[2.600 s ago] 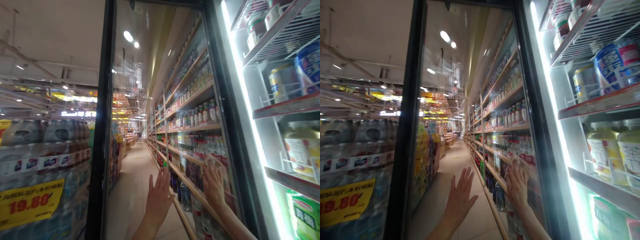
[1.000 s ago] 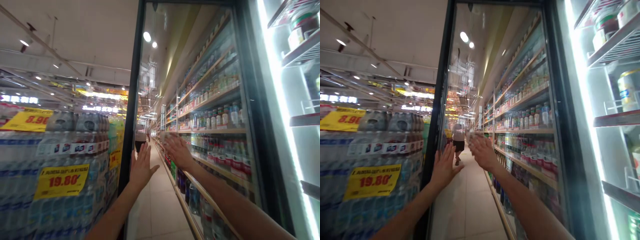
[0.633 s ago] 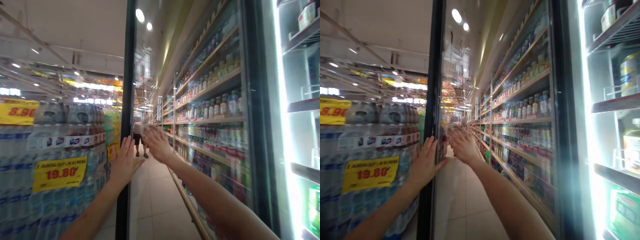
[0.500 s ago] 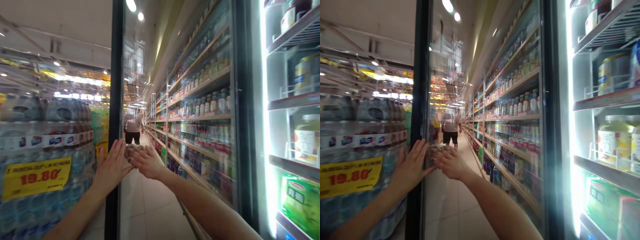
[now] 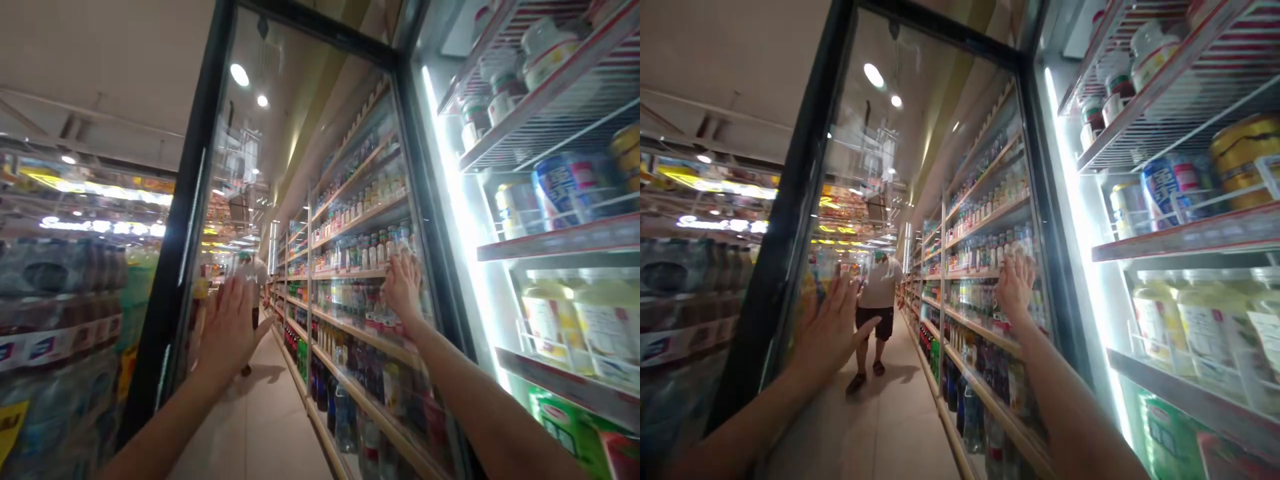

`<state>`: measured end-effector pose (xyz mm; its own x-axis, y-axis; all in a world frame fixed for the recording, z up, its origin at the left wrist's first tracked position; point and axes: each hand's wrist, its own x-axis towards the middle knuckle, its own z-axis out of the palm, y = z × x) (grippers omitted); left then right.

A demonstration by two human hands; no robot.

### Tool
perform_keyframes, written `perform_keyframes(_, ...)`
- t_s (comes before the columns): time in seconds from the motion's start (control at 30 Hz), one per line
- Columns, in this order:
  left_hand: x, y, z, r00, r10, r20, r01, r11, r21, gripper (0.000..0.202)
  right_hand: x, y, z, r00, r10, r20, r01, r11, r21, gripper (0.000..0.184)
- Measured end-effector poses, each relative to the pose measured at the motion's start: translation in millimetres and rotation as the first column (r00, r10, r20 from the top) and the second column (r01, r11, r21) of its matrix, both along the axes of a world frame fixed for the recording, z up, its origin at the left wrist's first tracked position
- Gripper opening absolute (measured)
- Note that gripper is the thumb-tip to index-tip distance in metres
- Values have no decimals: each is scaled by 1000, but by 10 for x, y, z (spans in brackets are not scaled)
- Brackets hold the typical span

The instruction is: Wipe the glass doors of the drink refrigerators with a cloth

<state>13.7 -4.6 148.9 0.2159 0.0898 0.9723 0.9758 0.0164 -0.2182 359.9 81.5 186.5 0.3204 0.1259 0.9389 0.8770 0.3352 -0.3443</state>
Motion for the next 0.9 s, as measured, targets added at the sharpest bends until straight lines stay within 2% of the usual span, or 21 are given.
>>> perform_keyframes(0.07, 50, 14, 64, 1000, 6, 13, -6, 1000, -4, 80, 246, -6, 156, 989, 10, -145, -15, 999, -35, 49)
perform_keyframes(0.13, 82, 14, 71, 1000, 6, 26, -6, 1000, -2, 80, 289, -24, 321, 983, 16, -181, -22, 999, -30, 50)
perform_keyframes(0.2, 104, 15, 57, 999, 0, 40, 0, 1000, 3, 79, 77, -54, 463, 994, 39, -98, -40, 999, -7, 49)
perform_keyframes(0.27, 116, 19, 44, 999, -12, 47, 11, 1000, 9, 77, -345, -99, 521, 995, 76, 64, -77, 997, 14, 45)
perform_keyframes(0.33, 125, 17, 31, 999, -28, 41, 28, 1000, -1, 74, -836, -152, 456, 955, 107, 275, -121, 992, 32, 41)
perform_keyframes(0.4, 138, 7, 11, 998, -49, 37, 49, 999, -12, 72, -1213, -202, 296, 810, 92, 579, -172, 981, 84, 42)
perform_keyframes(0.47, 168, -2, -26, 996, -76, 40, 77, 997, -25, 73, -1335, -229, 128, 666, 54, 744, -193, 976, 102, 43)
perform_keyframes(0.5, 192, 0, -51, 995, -92, 46, 94, 995, -29, 74, -1282, -224, 65, 648, 44, 761, -180, 979, 96, 43)
perform_keyframes(0.53, 223, 8, -82, 993, -108, 50, 110, 993, -38, 74, -1160, -204, 20, 671, 40, 741, -154, 984, 86, 44)
perform_keyframes(0.67, 431, 101, -254, 985, -154, 74, 160, 984, -78, 73, -245, 9, -137, 900, 1, 435, -33, 997, 66, 47)
perform_keyframes(0.73, 576, 156, -378, 982, -168, 82, 174, 982, -71, 75, 235, 122, -361, 953, -24, 301, 13, 999, 41, 50)
perform_keyframes(0.77, 652, 176, -456, 981, -174, 80, 180, 981, -67, 76, 432, 159, -541, 964, -38, 262, 34, 999, 21, 52)
perform_keyframes(0.83, 796, 195, -652, 982, -179, 60, 184, 980, -82, 77, 701, 184, -1043, 971, -61, 229, 64, 998, -4, 55)
perform_keyframes(0.9, 911, 186, -903, 984, -179, 16, 179, 975, -133, 76, 798, 144, -1699, 963, -66, 261, 75, 997, -26, 58)
